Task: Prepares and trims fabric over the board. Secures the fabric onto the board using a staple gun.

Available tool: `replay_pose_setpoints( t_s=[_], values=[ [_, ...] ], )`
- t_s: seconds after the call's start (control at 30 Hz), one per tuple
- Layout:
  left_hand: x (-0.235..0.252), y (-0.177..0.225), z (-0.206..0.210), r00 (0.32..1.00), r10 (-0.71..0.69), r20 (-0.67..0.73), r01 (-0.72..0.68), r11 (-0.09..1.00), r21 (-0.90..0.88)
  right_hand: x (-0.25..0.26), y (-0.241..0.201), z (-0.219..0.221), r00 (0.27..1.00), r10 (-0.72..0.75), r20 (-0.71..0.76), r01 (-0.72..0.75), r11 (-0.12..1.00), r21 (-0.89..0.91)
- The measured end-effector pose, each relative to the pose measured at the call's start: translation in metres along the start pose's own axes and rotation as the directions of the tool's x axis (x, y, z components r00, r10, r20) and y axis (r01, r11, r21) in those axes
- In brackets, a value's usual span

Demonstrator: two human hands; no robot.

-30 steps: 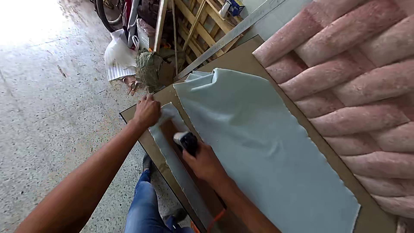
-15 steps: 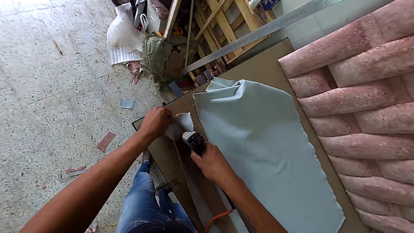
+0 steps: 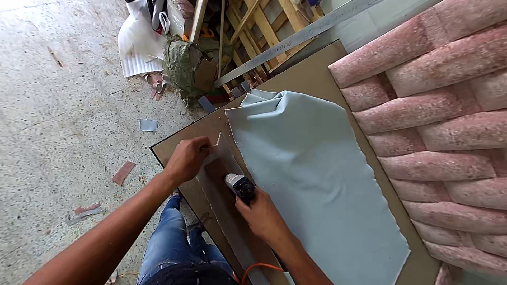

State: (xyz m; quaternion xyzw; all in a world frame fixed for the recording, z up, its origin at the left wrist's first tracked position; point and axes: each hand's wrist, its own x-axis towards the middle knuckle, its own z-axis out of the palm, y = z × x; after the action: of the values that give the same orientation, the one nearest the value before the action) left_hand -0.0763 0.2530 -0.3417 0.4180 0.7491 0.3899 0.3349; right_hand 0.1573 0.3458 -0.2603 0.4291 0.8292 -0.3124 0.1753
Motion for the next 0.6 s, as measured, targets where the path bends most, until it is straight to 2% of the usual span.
replay_pose_setpoints(
  t_s=[0.07, 0.17, 0.27, 0.33, 0.4, 0.5, 0.6],
  values=[
    [-0.025, 0.018, 0.025, 0.998, 0.051, 0.024, -0.05, 0.999, -0.002, -0.002, 0.001, 0.0, 0.999, 0.031, 0.032, -0.032, 0.999, 0.022],
    [-0.057, 0.021, 0.07, 0.994, 0.104, 0.029, -0.107, 0.99, 0.095, -0.008, 0.023, -0.018, 0.988, 0.092, 0.127, -0.116, 0.974, 0.196],
    [-0.082, 0.019, 0.101, 0.97, 0.189, 0.15, -0.221, 0.946, 0.235, -0.019, 0.045, -0.043, 0.98, 0.16, 0.117, -0.189, 0.935, 0.299],
    [-0.105, 0.018, 0.122, 0.952, 0.205, 0.226, -0.269, 0.914, 0.304, -0.024, 0.036, -0.054, 0.988, 0.145, 0.05, -0.152, 0.962, 0.225],
    [-0.112, 0.015, 0.134, 0.95, 0.216, 0.226, -0.289, 0.881, 0.373, -0.014, 0.012, -0.056, 0.997, 0.071, 0.002, -0.07, 0.979, 0.19],
    [-0.116, 0.013, 0.135, 0.947, 0.222, 0.233, -0.302, 0.863, 0.404, 0.007, -0.017, -0.043, 0.998, 0.006, 0.068, -0.015, 0.991, 0.132],
    [-0.117, 0.01, 0.131, 0.938, 0.235, 0.254, -0.32, 0.871, 0.373, 0.025, -0.027, -0.029, 0.994, -0.014, 0.106, 0.013, 1.0, 0.015]
  ],
)
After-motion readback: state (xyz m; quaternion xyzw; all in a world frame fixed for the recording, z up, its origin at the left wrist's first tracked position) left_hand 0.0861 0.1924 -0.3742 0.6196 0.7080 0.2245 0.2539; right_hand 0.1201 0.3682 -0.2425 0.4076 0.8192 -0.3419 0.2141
